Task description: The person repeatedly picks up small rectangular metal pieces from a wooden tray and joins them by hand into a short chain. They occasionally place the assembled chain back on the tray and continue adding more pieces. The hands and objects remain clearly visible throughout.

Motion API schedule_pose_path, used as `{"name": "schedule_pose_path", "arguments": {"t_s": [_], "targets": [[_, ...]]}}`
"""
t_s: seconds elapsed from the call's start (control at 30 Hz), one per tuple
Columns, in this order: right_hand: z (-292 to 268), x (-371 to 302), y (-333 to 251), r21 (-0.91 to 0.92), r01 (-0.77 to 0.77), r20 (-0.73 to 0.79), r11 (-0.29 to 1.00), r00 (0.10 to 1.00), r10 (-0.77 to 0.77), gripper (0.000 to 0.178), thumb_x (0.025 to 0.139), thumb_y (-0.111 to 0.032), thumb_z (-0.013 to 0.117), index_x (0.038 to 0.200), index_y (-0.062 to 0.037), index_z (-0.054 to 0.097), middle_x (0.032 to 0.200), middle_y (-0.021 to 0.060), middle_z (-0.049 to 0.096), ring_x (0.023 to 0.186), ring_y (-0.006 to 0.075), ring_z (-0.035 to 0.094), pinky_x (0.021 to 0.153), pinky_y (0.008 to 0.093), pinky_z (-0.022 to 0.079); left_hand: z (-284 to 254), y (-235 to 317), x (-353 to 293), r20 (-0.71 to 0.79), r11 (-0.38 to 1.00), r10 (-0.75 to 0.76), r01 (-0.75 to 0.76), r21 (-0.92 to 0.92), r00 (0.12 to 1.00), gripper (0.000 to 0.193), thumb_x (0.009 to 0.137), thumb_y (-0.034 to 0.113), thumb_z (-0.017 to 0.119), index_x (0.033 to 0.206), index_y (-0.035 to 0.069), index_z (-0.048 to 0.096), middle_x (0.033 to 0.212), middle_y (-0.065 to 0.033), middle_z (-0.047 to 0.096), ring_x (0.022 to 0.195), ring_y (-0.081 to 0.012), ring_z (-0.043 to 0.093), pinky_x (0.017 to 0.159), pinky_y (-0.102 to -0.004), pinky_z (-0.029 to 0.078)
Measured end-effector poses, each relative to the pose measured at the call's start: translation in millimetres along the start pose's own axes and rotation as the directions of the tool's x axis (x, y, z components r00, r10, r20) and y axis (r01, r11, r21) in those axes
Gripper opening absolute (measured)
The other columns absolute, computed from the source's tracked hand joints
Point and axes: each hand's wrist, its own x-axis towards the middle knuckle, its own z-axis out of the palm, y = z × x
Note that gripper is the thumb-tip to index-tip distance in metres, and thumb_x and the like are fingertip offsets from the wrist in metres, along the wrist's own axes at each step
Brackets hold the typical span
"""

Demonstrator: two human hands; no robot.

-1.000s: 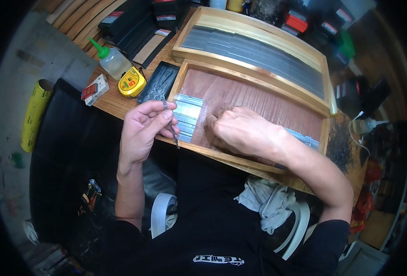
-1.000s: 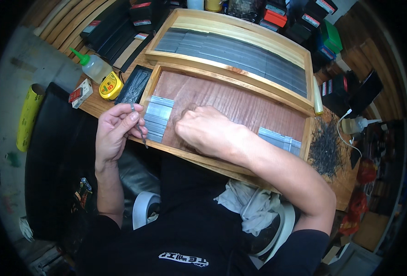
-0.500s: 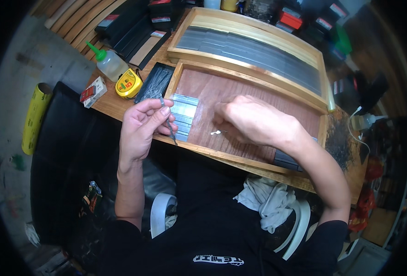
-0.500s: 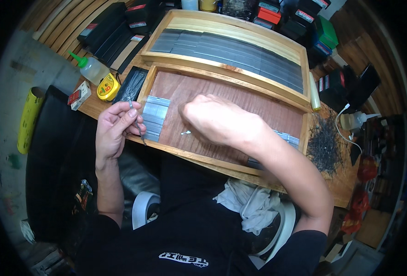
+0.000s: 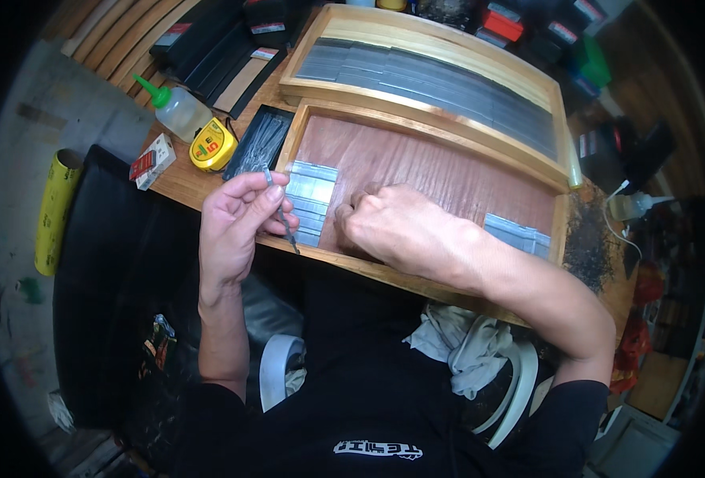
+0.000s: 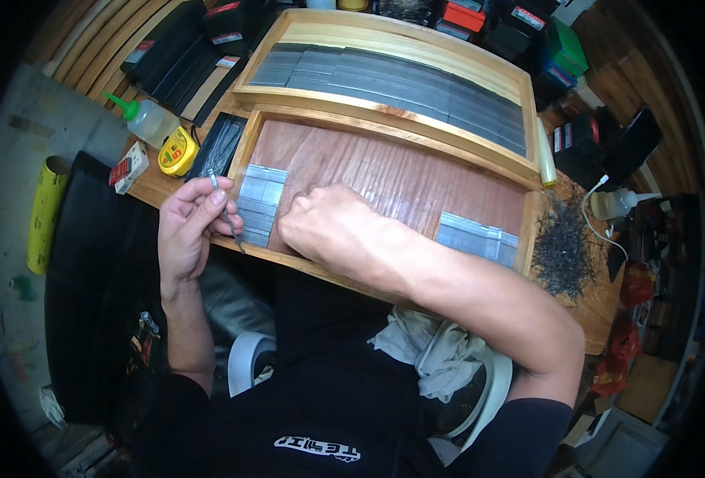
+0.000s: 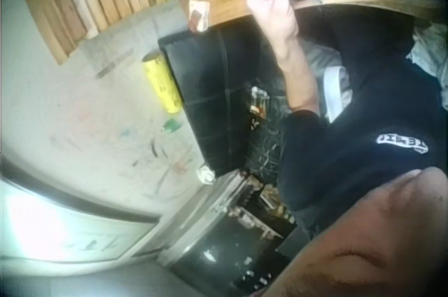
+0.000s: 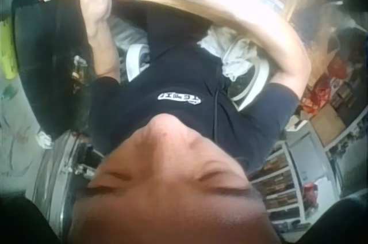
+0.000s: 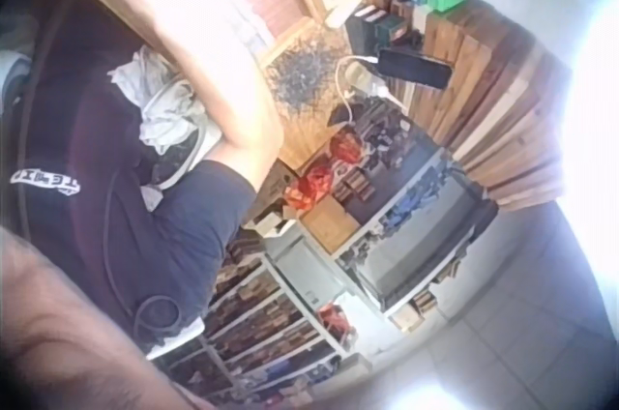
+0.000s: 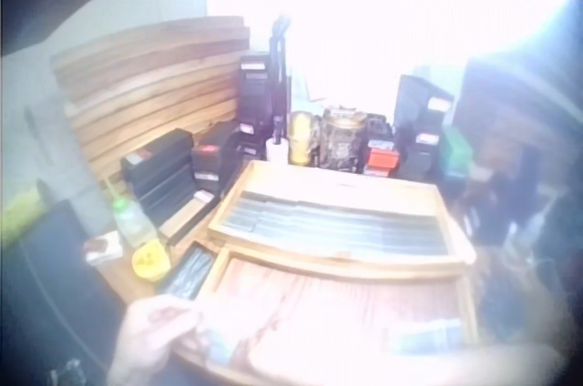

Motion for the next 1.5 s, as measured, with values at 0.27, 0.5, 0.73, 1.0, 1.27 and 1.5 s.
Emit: {"name": "schedule_pose_path", "arguments": {"t_s": [0.27, 0.5, 0.73, 1.0, 1.27, 1.5], "targets": [[26.9, -11.0, 13.2, -0.134, 0.101, -0.205, 0.986, 0.971, -0.128, 0.012, 0.084, -0.008, 0.065, 0.091, 0.002, 0.064, 0.088, 0.0147, 0.066, 0.086, 0.0264, 0.069, 0.073, 0.0366, 0.061, 2.1, 4.5, 2.9, 0.003, 0.999, -0.019, 0.019, 0.039, 1.0, 0.021, 0.1, 0.009, 0.063, 0.116, -0.005, 0.065, 0.085, -0.0102, 0.071, 0.071, -0.0149, 0.073, 0.065, -0.022, 0.061], [2.8, -30.4, 12.7, -0.235, 0.23, -0.5, 0.944, 0.805, -0.32, 0.013, 0.076, -0.011, 0.068, 0.083, -0.0034, 0.059, 0.087, 0.0087, 0.057, 0.08, 0.0213, 0.06, 0.062, 0.0321, 0.054, 20.0, 18.0, 4.3, 0.219, 0.991, -0.131, 0.135, -0.001, 0.967, 0.019, 0.099, 0.005, 0.063, 0.114, -0.006, 0.065, 0.092, -0.0152, 0.074, 0.075, -0.018, 0.075, 0.063, -0.0232, 0.063], [1.0, -41.5, -0.4, -0.4, 0.301, -0.62, 0.866, 0.607, -0.497, 0.015, 0.068, -0.011, 0.072, 0.07, -0.0057, 0.058, 0.078, 0.0043, 0.051, 0.071, 0.0157, 0.056, 0.055, 0.027, 0.047, 49.6, 4.6, 0.3, 0.296, 0.973, -0.122, 0.172, -0.151, 0.947, 0.02, 0.102, 0.005, 0.059, 0.117, -0.006, 0.064, 0.099, -0.0169, 0.074, 0.083, -0.0197, 0.076, 0.069, -0.027, 0.066], [12.9, -54.4, 2.6, -0.41, 0.442, -0.559, 0.797, 0.569, -0.603, 0.011, 0.075, -0.009, 0.073, 0.072, -0.005, 0.063, 0.09, 0.0079, 0.064, 0.078, 0.0161, 0.064, 0.058, 0.0265, 0.051, 66.0, -1.2, -10.9, 0.283, 0.927, -0.089, 0.183, -0.327, 0.955, 0.022, 0.104, 0.007, 0.055, 0.121, -0.005, 0.061, 0.103, -0.0195, 0.073, 0.088, -0.0216, 0.076, 0.073, -0.0286, 0.067], [29.6, -68.2, -24.4, 0.521, 0.203, -0.668, 0.829, 0.702, 0.248, 0.03, 0.083, 0.001, 0.078, 0.112, 0.0051, 0.07, 0.083, 0.0119, 0.068, 0.07, 0.0169, 0.068, 0.056, 0.0263, 0.055, 57.0, -2.5, -6.9, 0.146, 0.917, -0.038, 0.093, -0.389, 0.989, 0.018, 0.104, 0.01, 0.057, 0.118, -0.001, 0.06, 0.103, -0.0173, 0.07, 0.094, -0.0271, 0.075, 0.073, -0.0287, 0.067], [43.3, -61.2, -28.9, 0.435, 0.255, -0.752, 0.864, 0.63, 0.193, 0.022, 0.084, 0.0, 0.077, 0.105, 0.0039, 0.072, 0.087, 0.0133, 0.071, 0.075, 0.0237, 0.071, 0.066, 0.0316, 0.059, 64.5, -5.0, -12.8, 0.129, 0.921, -0.049, 0.095, -0.378, 0.99, 0.021, 0.103, 0.008, 0.058, 0.121, -0.004, 0.059, 0.106, -0.0195, 0.071, 0.097, -0.0285, 0.075, 0.076, -0.0304, 0.067]]}}
